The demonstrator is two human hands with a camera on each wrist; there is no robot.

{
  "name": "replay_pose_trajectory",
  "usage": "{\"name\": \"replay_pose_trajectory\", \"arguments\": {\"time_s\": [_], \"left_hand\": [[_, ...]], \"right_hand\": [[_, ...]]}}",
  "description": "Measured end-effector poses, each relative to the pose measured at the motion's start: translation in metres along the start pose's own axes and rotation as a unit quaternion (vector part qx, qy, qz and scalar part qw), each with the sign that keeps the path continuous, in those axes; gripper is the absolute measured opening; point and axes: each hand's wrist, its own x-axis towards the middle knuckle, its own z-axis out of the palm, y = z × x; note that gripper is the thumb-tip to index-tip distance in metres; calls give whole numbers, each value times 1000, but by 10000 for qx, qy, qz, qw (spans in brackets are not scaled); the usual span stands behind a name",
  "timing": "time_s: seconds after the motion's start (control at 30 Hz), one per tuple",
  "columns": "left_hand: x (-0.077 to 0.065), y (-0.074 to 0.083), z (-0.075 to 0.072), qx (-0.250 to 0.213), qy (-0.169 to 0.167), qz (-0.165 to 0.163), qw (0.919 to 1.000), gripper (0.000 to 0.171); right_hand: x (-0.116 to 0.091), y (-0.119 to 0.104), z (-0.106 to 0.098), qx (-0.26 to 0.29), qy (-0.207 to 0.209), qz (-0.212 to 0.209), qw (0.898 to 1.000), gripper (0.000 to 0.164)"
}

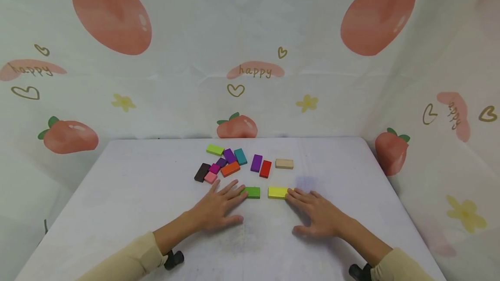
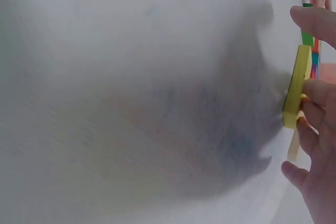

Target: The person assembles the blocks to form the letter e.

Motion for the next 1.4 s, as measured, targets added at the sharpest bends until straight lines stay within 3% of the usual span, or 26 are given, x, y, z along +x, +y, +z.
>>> {"name": "replay_pose_trajectory", "arguments": {"time_s": [0.47,0.83,1.17,1.4], "left_hand": [[-3,18,0,-37,-122,34,9999,72],[-5,20,2,-219,-170,5,9996,71],[-11,25,2,-56,181,225,9996,69],[-12,28,2,26,228,270,9994,70]], "right_hand": [[-3,-17,0,-355,301,-282,9985,76],[-1,-21,0,-494,21,7,9988,78],[-9,-21,4,-734,490,-469,9950,73],[-12,-21,5,-557,485,-525,9959,72]]}}
